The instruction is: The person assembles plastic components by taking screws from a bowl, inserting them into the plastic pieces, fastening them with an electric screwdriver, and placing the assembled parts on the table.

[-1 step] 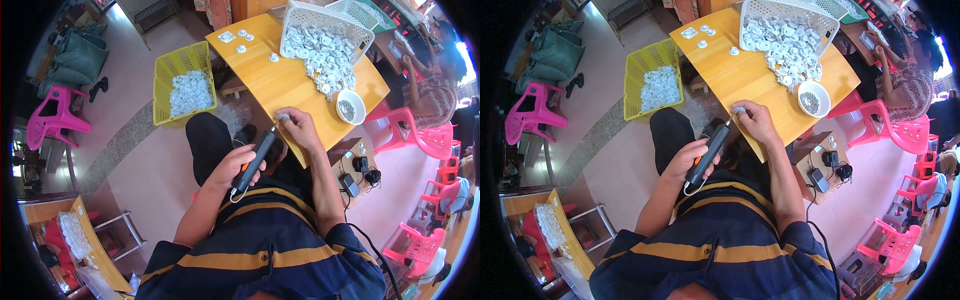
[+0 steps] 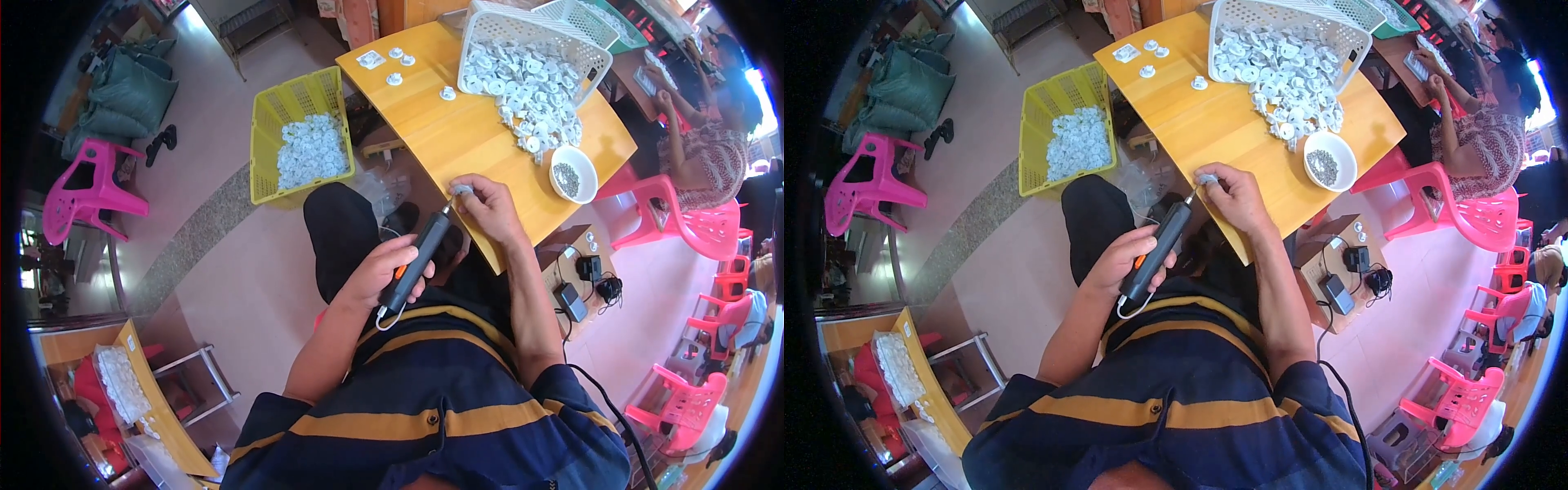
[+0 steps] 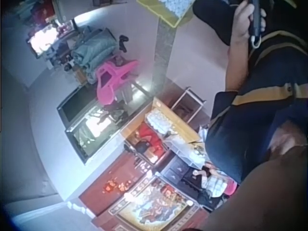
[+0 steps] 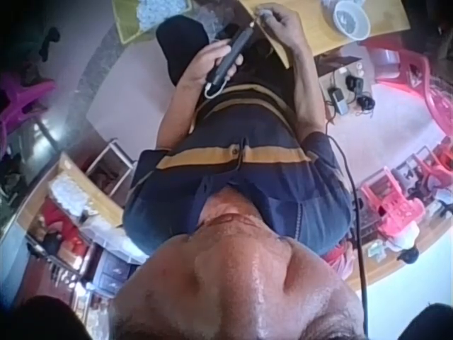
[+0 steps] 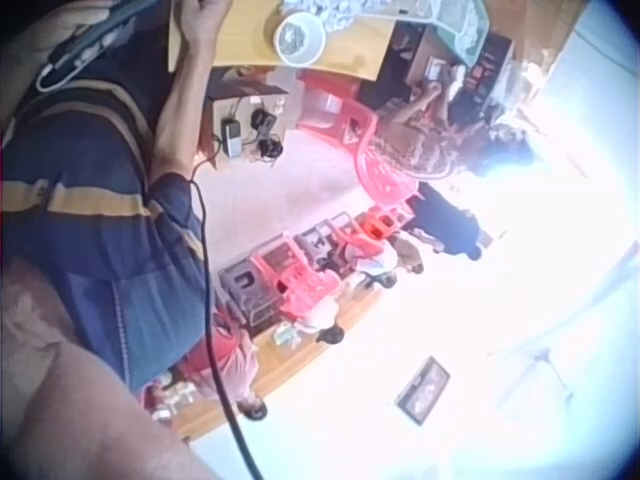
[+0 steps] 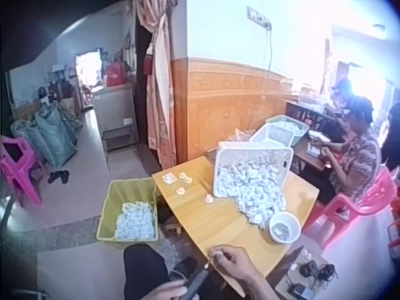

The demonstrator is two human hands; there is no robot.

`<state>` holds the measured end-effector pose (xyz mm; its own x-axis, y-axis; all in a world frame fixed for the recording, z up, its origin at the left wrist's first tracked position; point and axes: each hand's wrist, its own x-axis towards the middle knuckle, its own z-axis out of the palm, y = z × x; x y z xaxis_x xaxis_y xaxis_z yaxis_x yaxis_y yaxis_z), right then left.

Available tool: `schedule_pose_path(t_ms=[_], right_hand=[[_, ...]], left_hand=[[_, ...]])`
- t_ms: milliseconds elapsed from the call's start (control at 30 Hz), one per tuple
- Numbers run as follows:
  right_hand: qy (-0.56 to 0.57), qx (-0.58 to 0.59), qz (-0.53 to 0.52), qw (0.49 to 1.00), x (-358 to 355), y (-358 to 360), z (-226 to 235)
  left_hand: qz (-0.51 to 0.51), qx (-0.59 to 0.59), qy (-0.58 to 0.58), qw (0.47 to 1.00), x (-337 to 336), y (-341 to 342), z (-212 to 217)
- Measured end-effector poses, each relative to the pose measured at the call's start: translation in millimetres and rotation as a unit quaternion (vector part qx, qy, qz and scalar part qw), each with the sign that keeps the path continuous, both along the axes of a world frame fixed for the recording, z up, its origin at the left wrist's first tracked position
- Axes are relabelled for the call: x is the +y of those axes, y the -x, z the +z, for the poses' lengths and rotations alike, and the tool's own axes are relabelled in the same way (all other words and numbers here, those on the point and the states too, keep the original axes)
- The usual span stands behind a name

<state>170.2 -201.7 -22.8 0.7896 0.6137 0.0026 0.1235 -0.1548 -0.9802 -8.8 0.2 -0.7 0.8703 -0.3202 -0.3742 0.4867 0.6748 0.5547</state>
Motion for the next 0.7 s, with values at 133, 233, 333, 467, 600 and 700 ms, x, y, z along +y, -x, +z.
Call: schedule_pose_path(t_ms=[133,233,333,467,600,700], right_hand=[[0.000,0.021,0.004,1.000,0.6,0.0,4.9],[0.001,0.021,0.014,1.000,-0.7,-2.0,4.6],[0.004,0.021,0.018,1.000,-0.3,-1.8,6.4],[0.011,0.013,0.013,1.000,0.5,-0.9,7.0],[0.012,0.006,0.004,1.000,1.9,0.7,7.0],[0.009,0.006,0.004,1.000,2.0,0.9,6.5]], left_hand=[[-0.003,-0.013,-0.040,0.999,-0.5,-0.3,0.7],[-0.011,-0.026,-0.089,0.996,-5.8,-1.1,8.2],[-0.015,-0.043,-0.121,0.992,-5.7,-1.2,7.0],[-0.014,-0.050,-0.123,0.991,-5.1,-2.2,5.5],[-0.014,-0.051,-0.125,0.991,-5.3,-2.0,4.3],[-0.011,-0.051,-0.122,0.991,-5.3,-2.3,3.9]])
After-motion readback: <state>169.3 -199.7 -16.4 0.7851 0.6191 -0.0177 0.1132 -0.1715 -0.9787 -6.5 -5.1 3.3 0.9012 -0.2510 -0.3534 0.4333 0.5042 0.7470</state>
